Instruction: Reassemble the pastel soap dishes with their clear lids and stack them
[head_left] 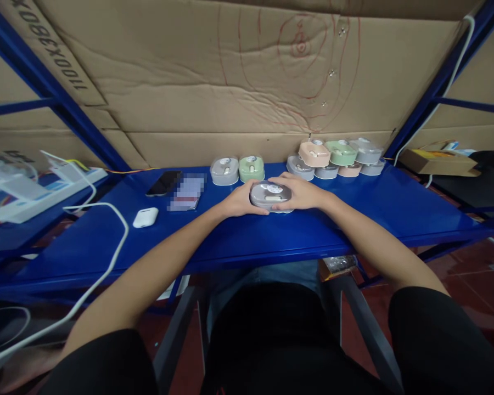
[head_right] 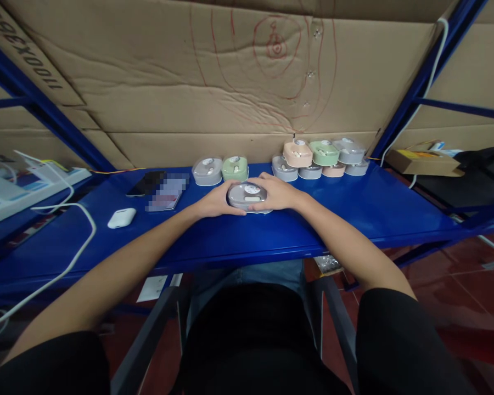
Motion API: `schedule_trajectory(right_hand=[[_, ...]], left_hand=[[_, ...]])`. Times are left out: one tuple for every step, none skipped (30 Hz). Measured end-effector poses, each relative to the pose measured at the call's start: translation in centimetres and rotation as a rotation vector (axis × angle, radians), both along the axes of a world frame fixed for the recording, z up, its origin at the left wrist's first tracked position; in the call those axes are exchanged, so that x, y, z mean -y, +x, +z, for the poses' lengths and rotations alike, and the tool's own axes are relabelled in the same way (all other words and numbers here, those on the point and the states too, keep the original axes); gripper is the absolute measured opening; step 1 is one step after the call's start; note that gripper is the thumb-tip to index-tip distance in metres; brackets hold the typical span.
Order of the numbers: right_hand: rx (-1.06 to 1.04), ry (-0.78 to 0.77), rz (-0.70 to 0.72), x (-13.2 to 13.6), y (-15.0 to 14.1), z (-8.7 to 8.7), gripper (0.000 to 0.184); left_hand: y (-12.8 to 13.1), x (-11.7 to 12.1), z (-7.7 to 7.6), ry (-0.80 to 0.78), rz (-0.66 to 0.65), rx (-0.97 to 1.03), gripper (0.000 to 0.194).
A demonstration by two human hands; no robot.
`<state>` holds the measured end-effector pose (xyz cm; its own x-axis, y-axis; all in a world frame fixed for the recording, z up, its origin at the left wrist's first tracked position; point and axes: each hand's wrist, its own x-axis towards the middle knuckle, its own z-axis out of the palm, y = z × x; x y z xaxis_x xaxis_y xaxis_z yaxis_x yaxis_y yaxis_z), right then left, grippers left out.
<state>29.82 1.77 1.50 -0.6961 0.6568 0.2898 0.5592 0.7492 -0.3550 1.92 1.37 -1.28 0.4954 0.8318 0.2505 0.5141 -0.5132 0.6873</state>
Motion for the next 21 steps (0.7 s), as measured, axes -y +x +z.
schedule_trajectory(right_hand=[[0.002,-0.003,0.004,-0.1,0.0,-0.1,0.099],[0.002,-0.008,0.008,-0.2,0.0,-0.2,0.1],[0.0,-0.015,0.012,-0.3,-0.1,-0.4,0.1],[-0.007,-0.021,0.015,-0.4,-0.1,-0.6,0.1],[-0.014,-0.026,0.019,-0.5,-0.1,-0.7,0.1],[-0.02,-0.031,0.025,-0.6,-0.1,-0.9,0.099],[-0.025,-0.036,0.034,-0.7,-0.1,-1.0,0.098],[-0.029,-0.041,0.047,-0.8,-0.1,-1.1,0.098],[-0.033,-0.045,0.061,-0.8,-0.1,-1.2,0.097],[-0.038,-0.049,0.073,-0.9,-0.1,-1.2,0.097],[-0.043,-0.054,0.082,-0.9,-0.1,-1.3,0.097],[-0.048,-0.06,0.087,-0.9,-0.1,-1.3,0.098],[-0.053,-0.067,0.087,-0.9,-0.2,-1.3,0.098],[-0.056,-0.075,0.086,-1.0,-0.2,-1.3,0.099],[-0.06,-0.083,0.085,-1.0,-0.2,-1.4,0.1],[-0.063,-0.09,0.086,-1.1,-0.2,-1.4,0.101],[-0.066,-0.096,0.087,-1.1,-0.2,-1.5,0.102],[-0.066,-0.098,0.089,-1.2,-0.3,-1.6,0.103],[-0.065,-0.099,0.091,-1.2,-0.2,-1.6,0.105],[-0.062,-0.097,0.093,-1.3,-0.2,-1.7,0.108],[-0.057,-0.095,0.097,-1.3,-0.2,-1.7,0.112]], left_hand=[[0.0,0.0,-0.1,0.008,-0.004,0.01,0.107],[0.0,0.0,-0.2,0.012,-0.012,0.023,0.107],[0.0,0.0,-0.2,0.013,-0.018,0.04,0.107],[0.1,0.0,-0.2,0.012,-0.024,0.059,0.106],[0.1,0.1,-0.2,0.012,-0.029,0.077,0.105],[0.1,0.1,-0.2,0.015,-0.032,0.093,0.102],[0.1,0.2,-0.2,0.023,-0.036,0.103,0.099],[0.1,0.2,-0.1,0.035,-0.039,0.108,0.097],[0.1,0.2,0.0,0.05,-0.04,0.108,0.095],[0.1,0.2,0.0,0.063,-0.041,0.103,0.094],[0.1,0.2,0.1,0.073,-0.039,0.095,0.093],[0.0,0.2,0.2,0.081,-0.038,0.084,0.093],[0.0,0.3,0.3,0.087,-0.04,0.071,0.093],[-0.1,0.3,0.4,0.095,-0.046,0.057,0.092],[-0.1,0.3,0.5,0.106,-0.056,0.043,0.091],[-0.2,0.3,0.6,0.121,-0.064,0.029,0.09],[-0.2,0.3,0.7,0.137,-0.07,0.015,0.089],[-0.2,0.3,0.8,0.152,-0.074,0.001,0.088],[-0.3,0.3,0.9,0.164,-0.078,-0.015,0.089],[-0.3,0.3,0.9,0.173,-0.083,-0.031,0.092],[-0.3,0.3,1.0,0.179,-0.089,-0.047,0.096]])
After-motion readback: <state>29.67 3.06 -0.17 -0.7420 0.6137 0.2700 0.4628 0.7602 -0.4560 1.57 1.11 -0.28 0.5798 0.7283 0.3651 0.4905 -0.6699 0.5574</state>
